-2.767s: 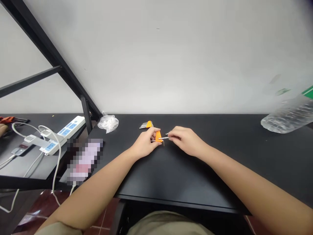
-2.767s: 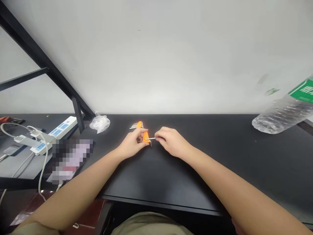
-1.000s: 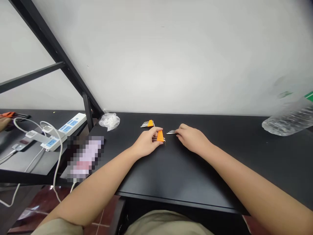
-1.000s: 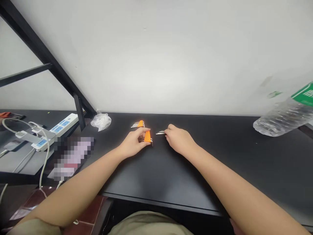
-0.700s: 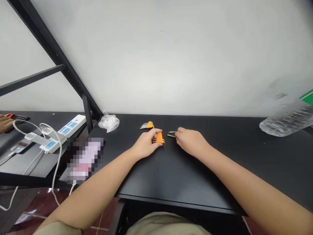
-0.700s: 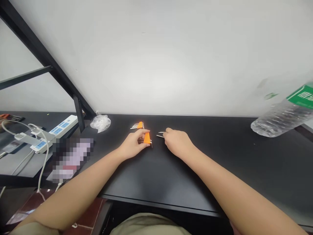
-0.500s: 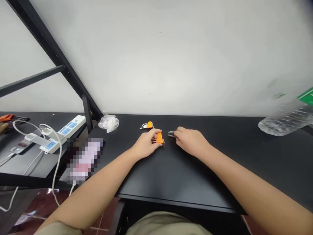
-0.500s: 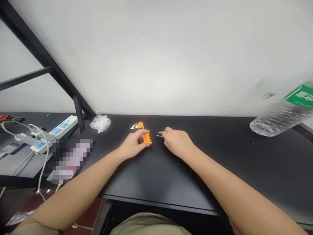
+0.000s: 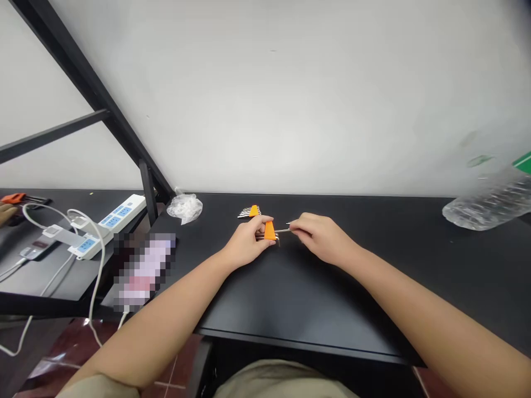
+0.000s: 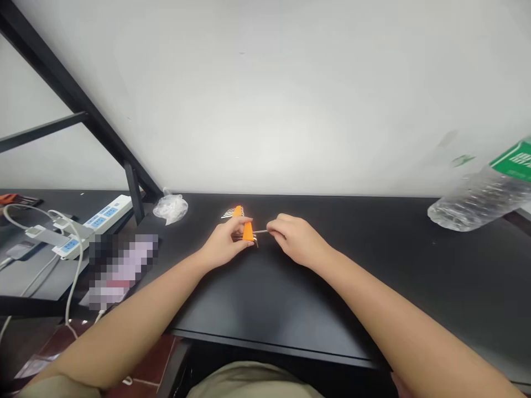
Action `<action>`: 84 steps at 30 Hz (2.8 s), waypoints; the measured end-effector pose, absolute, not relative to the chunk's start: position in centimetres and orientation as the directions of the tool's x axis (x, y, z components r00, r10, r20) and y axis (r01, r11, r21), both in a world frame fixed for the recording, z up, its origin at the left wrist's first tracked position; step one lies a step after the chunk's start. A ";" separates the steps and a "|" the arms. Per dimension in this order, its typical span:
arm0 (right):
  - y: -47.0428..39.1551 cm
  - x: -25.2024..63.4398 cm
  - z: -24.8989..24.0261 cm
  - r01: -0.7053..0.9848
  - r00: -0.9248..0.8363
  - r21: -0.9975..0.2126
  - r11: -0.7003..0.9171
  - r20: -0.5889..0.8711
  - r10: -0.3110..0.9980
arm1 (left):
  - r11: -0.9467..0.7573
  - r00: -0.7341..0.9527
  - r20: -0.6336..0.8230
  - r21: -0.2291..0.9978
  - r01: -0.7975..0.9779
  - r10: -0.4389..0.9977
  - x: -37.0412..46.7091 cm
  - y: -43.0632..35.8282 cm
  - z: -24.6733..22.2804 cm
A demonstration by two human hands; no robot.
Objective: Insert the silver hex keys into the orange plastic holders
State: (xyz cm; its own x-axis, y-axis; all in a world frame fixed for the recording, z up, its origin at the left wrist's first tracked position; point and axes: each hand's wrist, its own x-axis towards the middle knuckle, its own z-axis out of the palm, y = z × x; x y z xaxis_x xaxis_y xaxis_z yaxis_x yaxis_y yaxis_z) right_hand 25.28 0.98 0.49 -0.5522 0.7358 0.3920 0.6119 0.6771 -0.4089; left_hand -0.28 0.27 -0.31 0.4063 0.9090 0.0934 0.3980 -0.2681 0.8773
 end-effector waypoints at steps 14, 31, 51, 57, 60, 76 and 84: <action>-0.6 22.3 0.6 0.484 -0.541 -0.622 0.616 0.341 0.769 | -0.350 0.518 0.114 0.853 0.386 0.848 0.3 -0.2 0.2; 1.4 24.9 -0.2 0.666 -0.496 -0.460 0.586 0.313 0.810 | -0.320 0.451 0.117 0.856 0.406 0.885 -0.1 0.1 -0.3; 0.5 24.5 1.0 0.612 -0.581 -0.447 0.652 0.304 0.755 | -0.344 0.434 0.150 0.843 0.413 0.888 -0.1 0.3 -0.5; 0.8 24.8 0.7 0.600 -0.584 -0.450 0.662 0.319 0.746 | -0.353 0.441 0.156 0.841 0.410 0.884 -0.2 0.3 -0.7; 0.7 24.7 0.8 0.591 -0.593 -0.451 0.669 0.319 0.739 | -0.357 0.450 0.140 0.822 0.443 0.882 -0.1 0.2 -0.3; 2.4 26.5 -0.8 0.751 -0.459 -0.397 0.528 0.260 0.849 | -0.425 0.507 0.155 0.771 0.474 0.848 0.0 0.0 -0.2; 2.8 26.8 -1.7 0.842 -0.484 -0.195 0.503 0.139 0.864 | -0.387 0.487 0.126 0.784 0.484 0.864 -0.2 0.1 0.0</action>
